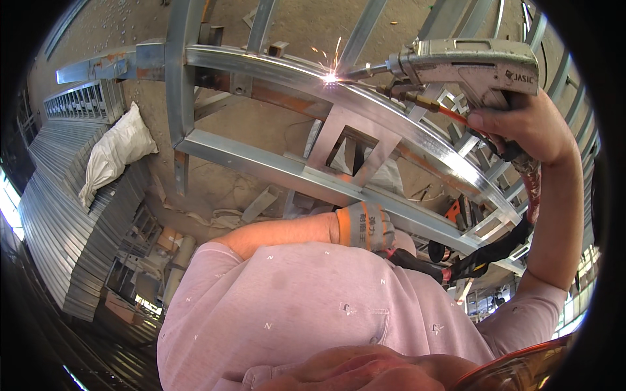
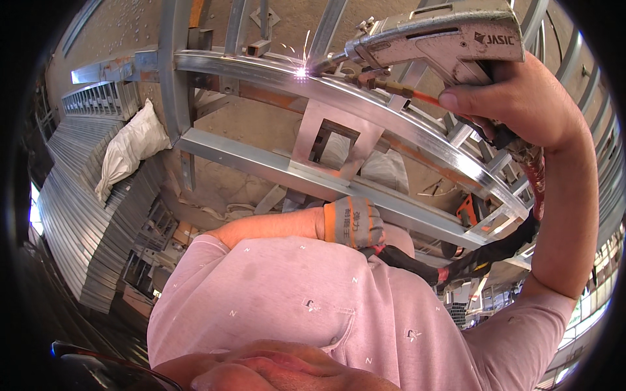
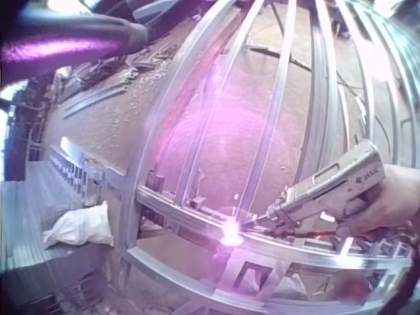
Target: The person welds a metal frame using a handheld welding gun, moving along the seams to join metal pieces. Sparks are visible as the welder progresses along the frame. The person wears gloves and protective eyewear while working in a workshop.
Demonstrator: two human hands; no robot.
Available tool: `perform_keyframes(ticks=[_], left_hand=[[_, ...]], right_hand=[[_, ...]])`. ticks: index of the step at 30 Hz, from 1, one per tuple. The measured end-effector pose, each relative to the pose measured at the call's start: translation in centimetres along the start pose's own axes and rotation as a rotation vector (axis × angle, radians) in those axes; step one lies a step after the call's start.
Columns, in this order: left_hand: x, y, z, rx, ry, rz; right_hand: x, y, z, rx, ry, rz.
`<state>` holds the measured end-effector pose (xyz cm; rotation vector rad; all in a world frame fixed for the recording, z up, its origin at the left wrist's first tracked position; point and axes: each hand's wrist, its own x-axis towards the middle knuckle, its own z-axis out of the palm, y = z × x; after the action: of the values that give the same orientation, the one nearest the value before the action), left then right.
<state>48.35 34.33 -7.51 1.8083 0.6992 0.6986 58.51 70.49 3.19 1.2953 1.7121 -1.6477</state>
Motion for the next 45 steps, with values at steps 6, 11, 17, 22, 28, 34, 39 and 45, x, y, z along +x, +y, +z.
perform_keyframes(ticks=[6,11,17,22,28,34,39,45], left_hand=[[-0.1,0.0,0.6,-0.007,-0.031,-0.019],[-0.2,0.0,0.3,-0.004,-0.054,-0.018],[-0.3,-0.1,0.5,0.003,-0.035,-0.004],[-0.1,-0.2,0.1,-0.039,-0.048,-0.017],[-0.1,-0.3,0.1,-0.047,-0.124,-0.039],[-0.2,-0.3,0.2,-0.103,-0.078,-0.049],[-0.3,-0.2,0.5,-0.061,-0.1,-0.046],[0.0,-0.1,0.1,-0.058,-0.067,-0.043]], right_hand=[[0.0,-0.3,-0.2,-0.015,-0.042,0.023],[-0.1,0.0,-0.1,-0.033,-0.008,0.011],[-0.2,-0.1,-0.2,-0.034,-0.011,0.008],[-0.2,0.5,-0.3,-0.028,-0.014,-0.016],[-0.1,1.0,-0.5,0.009,-0.04,-0.025],[-0.3,1.2,-0.7,0.012,-0.03,-0.002],[-0.4,1.3,-0.9,0.034,-0.029,0.029],[-0.5,1.7,-1.1,0.081,-0.03,0.039]])
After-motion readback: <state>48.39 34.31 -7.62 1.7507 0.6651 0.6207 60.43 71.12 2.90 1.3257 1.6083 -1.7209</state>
